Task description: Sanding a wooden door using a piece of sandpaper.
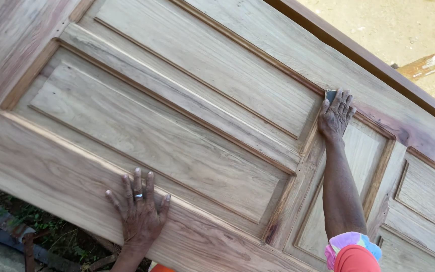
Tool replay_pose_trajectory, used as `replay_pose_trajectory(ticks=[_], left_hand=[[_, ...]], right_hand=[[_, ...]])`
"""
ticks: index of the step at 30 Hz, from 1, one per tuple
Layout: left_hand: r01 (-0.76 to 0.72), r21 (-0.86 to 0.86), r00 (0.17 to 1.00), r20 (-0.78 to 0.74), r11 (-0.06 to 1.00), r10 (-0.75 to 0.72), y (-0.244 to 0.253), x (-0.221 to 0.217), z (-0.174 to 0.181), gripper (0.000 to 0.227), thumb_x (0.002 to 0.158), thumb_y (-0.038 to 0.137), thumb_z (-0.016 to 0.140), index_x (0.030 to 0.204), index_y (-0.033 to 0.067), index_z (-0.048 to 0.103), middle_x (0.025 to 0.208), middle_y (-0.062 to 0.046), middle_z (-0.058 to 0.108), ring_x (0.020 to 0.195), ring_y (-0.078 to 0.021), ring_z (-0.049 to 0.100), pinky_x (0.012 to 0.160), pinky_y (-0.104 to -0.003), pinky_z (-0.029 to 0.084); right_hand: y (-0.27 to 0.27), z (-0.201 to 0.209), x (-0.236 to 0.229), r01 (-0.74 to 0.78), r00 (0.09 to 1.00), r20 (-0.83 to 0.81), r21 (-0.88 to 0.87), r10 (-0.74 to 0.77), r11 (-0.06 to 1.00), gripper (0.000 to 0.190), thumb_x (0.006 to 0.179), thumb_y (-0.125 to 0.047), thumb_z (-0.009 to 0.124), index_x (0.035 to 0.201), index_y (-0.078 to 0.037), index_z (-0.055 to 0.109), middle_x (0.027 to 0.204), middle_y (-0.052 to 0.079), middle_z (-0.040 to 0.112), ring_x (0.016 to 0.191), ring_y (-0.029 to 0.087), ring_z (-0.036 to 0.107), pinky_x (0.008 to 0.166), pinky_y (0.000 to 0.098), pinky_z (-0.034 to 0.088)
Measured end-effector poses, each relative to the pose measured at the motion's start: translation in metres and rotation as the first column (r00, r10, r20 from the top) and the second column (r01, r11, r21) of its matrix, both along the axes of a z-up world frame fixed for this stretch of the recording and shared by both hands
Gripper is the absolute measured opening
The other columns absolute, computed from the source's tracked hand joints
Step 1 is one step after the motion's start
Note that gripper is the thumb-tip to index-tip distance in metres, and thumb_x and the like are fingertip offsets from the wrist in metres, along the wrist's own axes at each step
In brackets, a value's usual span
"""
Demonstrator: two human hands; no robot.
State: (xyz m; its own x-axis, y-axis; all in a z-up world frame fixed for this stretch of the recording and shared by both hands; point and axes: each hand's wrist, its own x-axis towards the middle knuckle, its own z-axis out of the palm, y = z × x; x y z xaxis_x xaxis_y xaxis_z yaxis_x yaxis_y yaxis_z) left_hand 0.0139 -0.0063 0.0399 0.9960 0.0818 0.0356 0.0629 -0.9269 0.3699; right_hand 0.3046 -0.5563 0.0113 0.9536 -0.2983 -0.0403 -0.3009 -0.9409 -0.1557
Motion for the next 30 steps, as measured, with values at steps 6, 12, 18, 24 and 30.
replay_pose_trajectory(ticks=[6,12,18,24,30], left_hand=[[0.009,-0.008,0.999,-0.033,1.000,-0.009,0.002,0.000,0.002,0.082,0.099,0.061,0.038,0.162,0.0089,0.025,0.171,-0.020,0.015,0.159,-0.0410,0.006,0.118,-0.079,-0.007],[0.018,-0.025,0.999,-0.033,1.000,-0.019,0.004,-0.002,-0.002,0.079,0.100,0.059,0.039,0.162,0.0112,0.027,0.172,-0.021,0.015,0.160,-0.0418,0.006,0.117,-0.081,-0.007],[0.017,-0.035,1.000,-0.016,0.999,-0.018,0.002,-0.003,0.002,0.078,0.101,0.057,0.041,0.162,0.0098,0.031,0.171,-0.022,0.020,0.160,-0.0450,0.010,0.118,-0.083,-0.004],[0.019,-0.031,0.999,-0.030,0.999,-0.020,0.003,-0.002,0.002,0.079,0.100,0.057,0.042,0.161,0.0082,0.032,0.171,-0.023,0.021,0.160,-0.0456,0.008,0.117,-0.083,-0.004],[0.018,-0.028,0.998,-0.052,0.999,-0.019,0.002,0.000,0.003,0.081,0.099,0.058,0.041,0.162,0.0101,0.026,0.171,-0.021,0.016,0.159,-0.0427,0.005,0.116,-0.081,-0.006]], right_hand=[[0.039,0.009,-0.079,-0.029,1.000,0.007,0.059,0.028,0.998,0.067,0.109,-0.044,0.026,0.167,-0.011,0.014,0.175,0.016,0.007,0.161,0.033,0.000,0.128,0.0561,-0.001],[0.118,0.035,-0.236,-0.083,0.995,0.053,0.020,0.082,0.996,0.064,0.111,-0.039,0.025,0.165,-0.007,0.016,0.174,0.016,0.008,0.161,0.033,0.004,0.131,0.0495,0.001],[0.189,0.055,-0.369,-0.106,0.989,0.109,0.041,0.101,0.994,0.064,0.107,-0.033,0.032,0.162,-0.001,0.021,0.171,0.020,0.017,0.159,0.035,0.010,0.128,0.0526,0.005],[0.161,0.048,-0.327,-0.149,0.984,0.097,0.017,0.147,0.989,0.063,0.109,-0.033,0.035,0.163,-0.004,0.022,0.171,0.018,0.019,0.160,0.034,0.010,0.130,0.0509,0.005],[0.109,0.023,-0.233,-0.073,0.991,0.114,0.022,0.070,0.997,0.064,0.110,-0.037,0.034,0.166,-0.009,0.021,0.173,0.018,0.015,0.161,0.032,0.009,0.129,0.0509,0.001]])
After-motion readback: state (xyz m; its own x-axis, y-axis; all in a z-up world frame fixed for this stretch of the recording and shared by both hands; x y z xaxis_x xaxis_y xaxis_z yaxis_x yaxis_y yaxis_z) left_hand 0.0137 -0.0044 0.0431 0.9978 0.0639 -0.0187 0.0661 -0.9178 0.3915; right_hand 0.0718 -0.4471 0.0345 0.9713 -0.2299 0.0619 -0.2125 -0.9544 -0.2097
